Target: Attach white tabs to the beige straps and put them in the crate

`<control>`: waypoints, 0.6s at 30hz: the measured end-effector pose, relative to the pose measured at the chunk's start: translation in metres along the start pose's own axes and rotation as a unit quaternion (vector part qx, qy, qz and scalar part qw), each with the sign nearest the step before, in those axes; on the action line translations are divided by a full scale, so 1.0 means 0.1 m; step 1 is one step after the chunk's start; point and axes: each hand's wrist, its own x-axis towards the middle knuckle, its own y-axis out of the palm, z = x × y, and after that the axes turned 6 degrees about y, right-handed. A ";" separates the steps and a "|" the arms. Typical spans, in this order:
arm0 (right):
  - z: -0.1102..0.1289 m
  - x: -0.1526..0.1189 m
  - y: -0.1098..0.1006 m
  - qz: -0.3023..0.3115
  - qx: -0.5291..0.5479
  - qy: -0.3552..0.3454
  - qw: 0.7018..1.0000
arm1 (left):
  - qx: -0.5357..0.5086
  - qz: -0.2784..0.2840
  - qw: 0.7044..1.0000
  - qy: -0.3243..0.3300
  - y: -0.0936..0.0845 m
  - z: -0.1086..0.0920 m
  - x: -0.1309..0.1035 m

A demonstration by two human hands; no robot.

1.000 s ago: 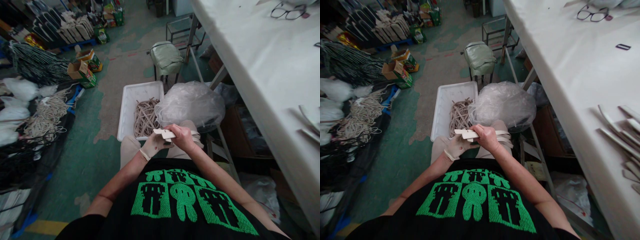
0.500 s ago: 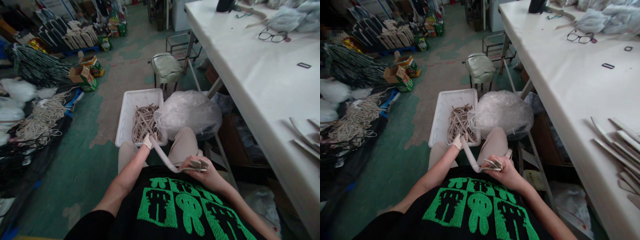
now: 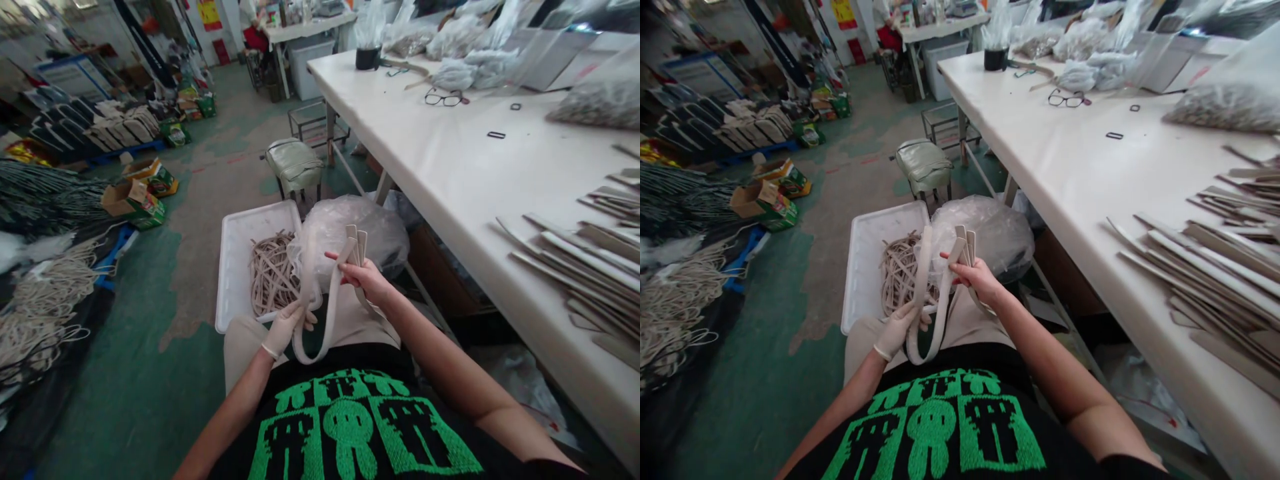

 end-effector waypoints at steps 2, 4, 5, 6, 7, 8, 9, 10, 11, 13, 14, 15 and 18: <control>0.03 0.07 0.00 -0.012 0.003 -0.005 1.000 | 0.025 0.031 0.999 -0.012 0.02 0.04 -0.04; 0.05 0.11 -0.01 -0.021 0.012 -0.020 1.000 | 0.046 0.063 0.997 -0.021 0.04 0.08 -0.06; 0.06 0.12 -0.01 -0.025 0.017 -0.031 0.999 | 0.057 0.075 0.995 -0.024 0.04 0.09 -0.06; 0.08 0.12 -0.02 -0.029 0.021 -0.042 0.998 | 0.070 0.085 0.994 -0.025 0.04 0.09 -0.06; 0.09 0.11 -0.01 -0.034 0.019 -0.052 0.998 | 0.085 0.095 0.992 -0.024 0.04 0.08 -0.06; 0.09 0.09 -0.01 -0.041 0.011 -0.061 0.997 | 0.101 0.103 0.989 -0.020 0.04 0.04 -0.05; 0.09 0.07 0.01 -0.049 -0.002 -0.072 0.996 | 0.116 0.109 0.987 -0.009 0.04 -0.01 -0.04; 0.09 0.04 0.03 -0.055 -0.021 -0.084 0.995 | 0.130 0.113 0.985 0.008 0.06 -0.07 -0.01; 0.07 0.01 0.07 -0.053 -0.044 -0.096 0.993 | 0.141 0.114 0.983 0.029 0.09 -0.14 0.02; 0.03 -0.06 0.16 -0.024 -0.101 -0.121 0.987 | 0.152 0.110 0.980 0.070 0.17 -0.27 0.09; 0.01 -0.10 0.20 -0.005 -0.136 -0.136 0.981 | 0.153 0.105 0.979 0.087 0.23 -0.32 0.12; 0.00 -0.15 0.24 0.010 -0.175 -0.151 0.973 | 0.153 0.097 0.978 0.101 0.29 -0.36 0.15; -0.01 -0.31 0.28 0.007 -0.269 -0.189 0.944 | 0.165 0.086 0.973 0.135 0.47 -0.41 0.19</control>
